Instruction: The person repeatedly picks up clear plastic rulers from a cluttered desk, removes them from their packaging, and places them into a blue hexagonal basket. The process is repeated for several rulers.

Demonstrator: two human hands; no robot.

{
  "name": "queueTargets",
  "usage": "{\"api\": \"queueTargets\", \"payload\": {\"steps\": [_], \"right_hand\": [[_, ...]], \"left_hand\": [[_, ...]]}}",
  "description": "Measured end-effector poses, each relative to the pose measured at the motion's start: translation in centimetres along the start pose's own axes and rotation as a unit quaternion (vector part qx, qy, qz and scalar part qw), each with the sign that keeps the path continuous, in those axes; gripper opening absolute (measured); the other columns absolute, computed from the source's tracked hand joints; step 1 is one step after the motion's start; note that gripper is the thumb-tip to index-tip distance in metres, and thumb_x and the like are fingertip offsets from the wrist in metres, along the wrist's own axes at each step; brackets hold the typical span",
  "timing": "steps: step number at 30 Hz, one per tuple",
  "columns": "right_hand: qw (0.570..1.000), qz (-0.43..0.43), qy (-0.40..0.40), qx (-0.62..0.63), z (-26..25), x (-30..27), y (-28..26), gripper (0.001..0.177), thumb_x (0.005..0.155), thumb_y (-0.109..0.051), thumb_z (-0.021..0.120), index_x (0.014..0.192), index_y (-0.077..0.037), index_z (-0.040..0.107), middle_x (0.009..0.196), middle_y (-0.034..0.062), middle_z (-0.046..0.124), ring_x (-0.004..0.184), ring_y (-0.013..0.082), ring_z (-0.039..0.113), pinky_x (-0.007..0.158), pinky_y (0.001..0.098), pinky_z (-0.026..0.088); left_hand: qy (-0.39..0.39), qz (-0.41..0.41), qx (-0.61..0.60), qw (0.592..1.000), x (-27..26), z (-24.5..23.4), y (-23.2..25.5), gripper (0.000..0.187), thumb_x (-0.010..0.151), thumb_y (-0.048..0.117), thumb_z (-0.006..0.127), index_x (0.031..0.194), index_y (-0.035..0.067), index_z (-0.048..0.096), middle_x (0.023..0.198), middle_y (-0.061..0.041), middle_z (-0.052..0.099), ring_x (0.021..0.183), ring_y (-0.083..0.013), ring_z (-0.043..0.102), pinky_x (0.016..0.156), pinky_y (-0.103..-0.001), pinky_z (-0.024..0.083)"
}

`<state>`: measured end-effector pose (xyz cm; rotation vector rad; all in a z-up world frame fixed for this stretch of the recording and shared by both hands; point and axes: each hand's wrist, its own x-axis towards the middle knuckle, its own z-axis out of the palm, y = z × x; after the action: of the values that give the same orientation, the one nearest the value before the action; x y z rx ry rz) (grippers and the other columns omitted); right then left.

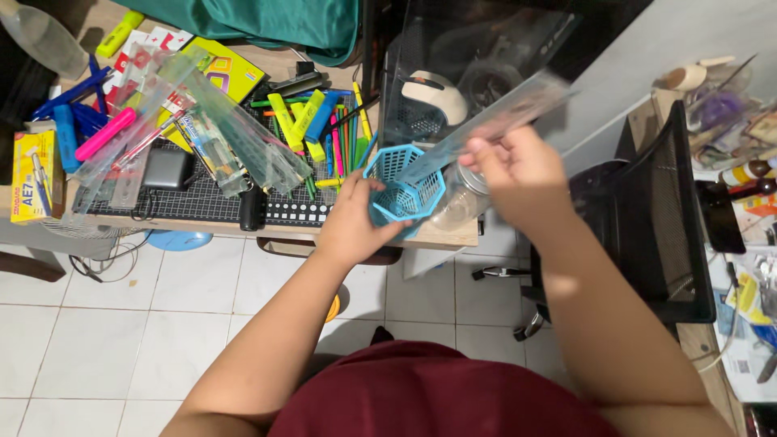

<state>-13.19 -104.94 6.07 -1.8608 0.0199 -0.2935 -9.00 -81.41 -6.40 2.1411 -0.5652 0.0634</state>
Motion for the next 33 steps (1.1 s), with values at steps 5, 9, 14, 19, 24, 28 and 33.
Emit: {"api": "queueTargets", "payload": {"steps": [5,9,14,19,24,28,33], "right_hand": [[0.961,-0.152,-0.015,-0.23,1.1,0.9,-0.9,0.014,0.096,-0.012,0.075,0.105,-0.001,0.074,0.094,0.0082,0.068,0.079,0.0131,0.066,0.07,0.0264,0.053],[0.957,-0.167,-0.009,-0.239,1.4,1.2,-1.5,0.016,0.095,-0.016,0.077,0.105,-0.004,0.076,0.088,0.0066,0.064,0.069,0.0134,0.056,0.064,0.0267,0.048],[0.961,-0.127,0.013,-0.247,1.1,1.4,-1.5,0.018,0.092,-0.018,0.079,0.103,-0.004,0.076,0.082,0.006,0.062,0.066,0.0143,0.054,0.06,0.028,0.045],[0.927,-0.228,-0.011,-0.297,0.5,2.0,-0.5,0.018,0.093,-0.02,0.078,0.103,-0.005,0.076,0.088,0.0067,0.066,0.086,0.0233,0.061,0.076,0.0356,0.049],[0.881,-0.269,0.004,-0.39,0.9,2.3,1.3,0.016,0.093,-0.026,0.079,0.097,-0.011,0.077,0.092,0.0038,0.072,0.093,0.0275,0.062,0.087,0.0417,0.042],[0.878,-0.223,0.03,-0.423,1.1,2.7,2.1,0.023,0.088,-0.029,0.082,0.09,-0.009,0.07,0.084,0.0029,0.07,0.089,0.0273,0.059,0.088,0.0413,0.041],[0.876,-0.147,0.063,-0.454,1.1,3.1,2.3,0.029,0.085,-0.032,0.084,0.086,-0.01,0.066,0.083,-0.0017,0.071,0.092,0.0252,0.06,0.091,0.0427,0.04]], "left_hand": [[-0.007,0.014,-0.028,0.999,-0.6,-0.2,-0.2,0.076,0.066,0.035,0.093,0.125,0.004,0.057,0.147,-0.03,0.045,0.133,-0.045,0.051,0.109,-0.045,0.045],[-0.006,0.017,-0.03,0.999,-0.4,-0.3,0.1,0.092,0.066,0.033,0.094,0.14,0.002,0.048,0.146,-0.027,0.048,0.137,-0.0434,0.048,0.112,-0.044,0.042],[-0.009,-0.006,-0.037,0.999,-0.2,-0.5,0.5,0.115,0.062,0.033,0.096,0.15,-0.003,0.032,0.146,-0.027,0.047,0.136,-0.0409,0.048,0.111,-0.043,0.043],[-0.021,-0.012,-0.025,0.999,0.2,-0.6,0.5,0.116,0.062,0.033,0.096,0.151,-0.002,0.03,0.146,-0.026,0.045,0.135,-0.0406,0.048,0.11,-0.043,0.043],[-0.024,0.001,-0.029,0.999,0.7,-0.6,0.3,0.116,0.061,0.031,0.097,0.15,-0.003,0.03,0.147,-0.027,0.045,0.135,-0.0408,0.049,0.111,-0.043,0.043],[-0.032,-0.009,-0.033,0.999,0.9,-0.7,0.3,0.117,0.061,0.031,0.097,0.15,-0.003,0.03,0.146,-0.027,0.046,0.135,-0.0403,0.049,0.111,-0.043,0.043],[-0.019,0.006,-0.032,0.999,0.8,-0.5,0.1,0.116,0.061,0.032,0.097,0.149,-0.005,0.031,0.147,-0.028,0.046,0.136,-0.0413,0.049,0.112,-0.043,0.043]]}}
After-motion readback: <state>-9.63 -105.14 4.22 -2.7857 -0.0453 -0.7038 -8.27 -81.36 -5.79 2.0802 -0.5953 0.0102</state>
